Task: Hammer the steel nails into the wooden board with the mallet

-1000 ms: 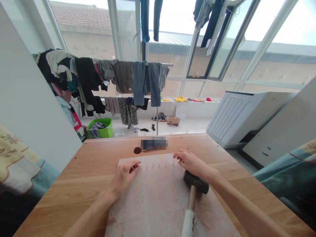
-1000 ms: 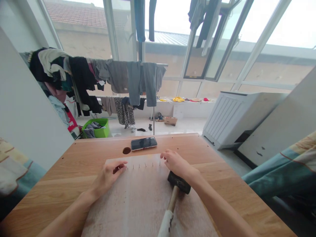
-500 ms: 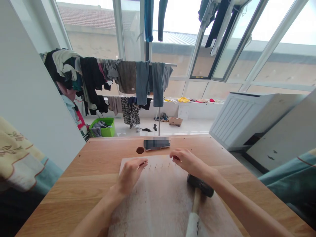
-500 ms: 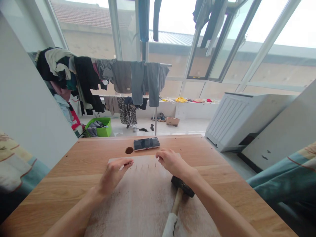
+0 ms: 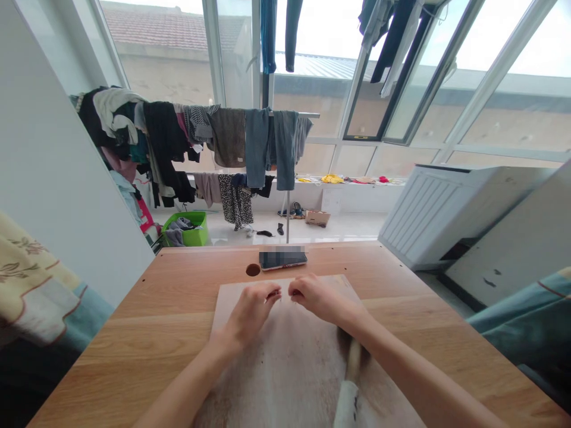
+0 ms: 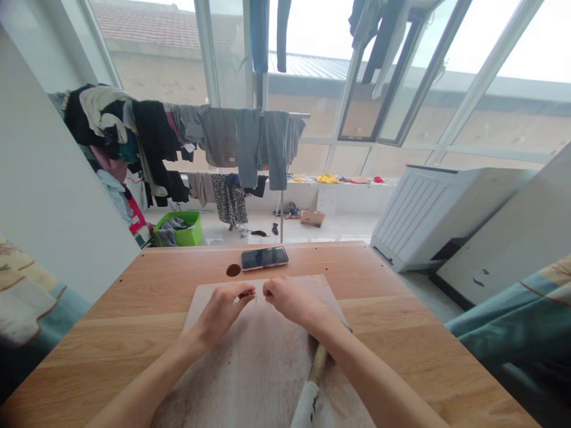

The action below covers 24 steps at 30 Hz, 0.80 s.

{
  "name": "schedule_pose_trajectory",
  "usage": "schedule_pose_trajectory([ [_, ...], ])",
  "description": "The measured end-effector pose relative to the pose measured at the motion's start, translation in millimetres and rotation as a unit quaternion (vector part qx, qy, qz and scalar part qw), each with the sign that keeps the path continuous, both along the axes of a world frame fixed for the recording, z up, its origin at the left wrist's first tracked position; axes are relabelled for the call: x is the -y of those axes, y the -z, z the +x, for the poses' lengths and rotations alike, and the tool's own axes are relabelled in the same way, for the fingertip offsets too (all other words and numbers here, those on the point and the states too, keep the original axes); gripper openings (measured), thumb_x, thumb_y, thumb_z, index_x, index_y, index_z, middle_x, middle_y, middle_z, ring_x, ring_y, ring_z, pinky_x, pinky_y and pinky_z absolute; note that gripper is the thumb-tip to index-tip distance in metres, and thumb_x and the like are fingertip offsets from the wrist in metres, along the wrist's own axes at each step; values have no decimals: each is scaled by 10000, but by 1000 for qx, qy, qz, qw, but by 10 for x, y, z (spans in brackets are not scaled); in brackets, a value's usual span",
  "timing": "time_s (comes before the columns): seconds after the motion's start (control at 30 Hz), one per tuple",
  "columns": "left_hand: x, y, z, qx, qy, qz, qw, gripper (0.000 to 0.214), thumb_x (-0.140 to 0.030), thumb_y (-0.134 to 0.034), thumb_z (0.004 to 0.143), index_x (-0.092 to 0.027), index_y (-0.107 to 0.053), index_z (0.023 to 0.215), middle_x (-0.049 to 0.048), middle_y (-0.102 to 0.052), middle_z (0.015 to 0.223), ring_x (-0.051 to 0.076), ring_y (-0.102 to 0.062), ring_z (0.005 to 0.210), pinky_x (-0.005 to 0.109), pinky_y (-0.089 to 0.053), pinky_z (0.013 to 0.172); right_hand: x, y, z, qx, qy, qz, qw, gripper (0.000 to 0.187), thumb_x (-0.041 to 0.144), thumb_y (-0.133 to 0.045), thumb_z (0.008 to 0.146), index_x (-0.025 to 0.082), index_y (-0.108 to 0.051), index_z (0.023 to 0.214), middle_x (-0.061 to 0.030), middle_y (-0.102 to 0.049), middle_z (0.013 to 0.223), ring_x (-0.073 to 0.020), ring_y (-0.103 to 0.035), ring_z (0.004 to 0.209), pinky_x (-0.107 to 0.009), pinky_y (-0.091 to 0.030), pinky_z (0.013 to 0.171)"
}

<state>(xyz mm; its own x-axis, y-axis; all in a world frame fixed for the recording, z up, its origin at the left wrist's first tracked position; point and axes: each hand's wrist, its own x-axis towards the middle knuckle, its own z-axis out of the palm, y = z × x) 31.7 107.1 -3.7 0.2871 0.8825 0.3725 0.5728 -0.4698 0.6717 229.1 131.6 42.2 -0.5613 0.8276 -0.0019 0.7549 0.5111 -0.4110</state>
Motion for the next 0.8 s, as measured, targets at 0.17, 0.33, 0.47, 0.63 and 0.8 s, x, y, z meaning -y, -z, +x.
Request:
schedule_pose_trajectory([
  [0.17,-28,30,147,4,7,-21,1000,178,-166,-602,902,-191,-773,946,34,-783,870,185,-708,776,267,-522,736,74,-39,10,-31,3,4,1000,238,89,-559,867,190,-771,833,-50,-762,802,-173,-655,724,-248,-447,673],
  [0.33,155,-192,-12,4,66,-11,998,343,-293,-662,913,-238,-668,1251,52,-745,1150,204,-697,998,326,-545,919,197,-192,160,-132,-24,-79,988,165,299,-648,899,223,-761,990,-28,-777,922,-185,-703,814,-262,-530,750],
  [0.47,449,-299,-463,-110,81,23,990,576,-362,-661,916,-294,-461,1452,78,-556,1451,246,-527,1325,444,-441,1120,430,-294,456,-115,19,-24,993,284,411,-563,965,262,-722,1147,-55,-724,1139,-218,-677,985,-346,-522,910],
  [0.63,1011,16,-986,-201,44,91,974,308,-261,-582,947,-283,-619,1252,42,-676,1278,216,-631,1186,369,-527,1025,966,146,1136,-63,164,78,981,342,487,-478,985,278,-685,1161,-75,-672,1203,-266,-666,1079,-424,-525,966],
  [0.8,1482,462,-1012,-275,83,277,917,397,-423,-470,1012,-260,-588,1353,15,-674,1342,178,-581,1274,280,-409,1139,1486,943,1434,-53,282,116,951,653,534,-402,979,193,-334,1532,-129,-452,1548,-322,-420,1428,-505,-446,1121],
])
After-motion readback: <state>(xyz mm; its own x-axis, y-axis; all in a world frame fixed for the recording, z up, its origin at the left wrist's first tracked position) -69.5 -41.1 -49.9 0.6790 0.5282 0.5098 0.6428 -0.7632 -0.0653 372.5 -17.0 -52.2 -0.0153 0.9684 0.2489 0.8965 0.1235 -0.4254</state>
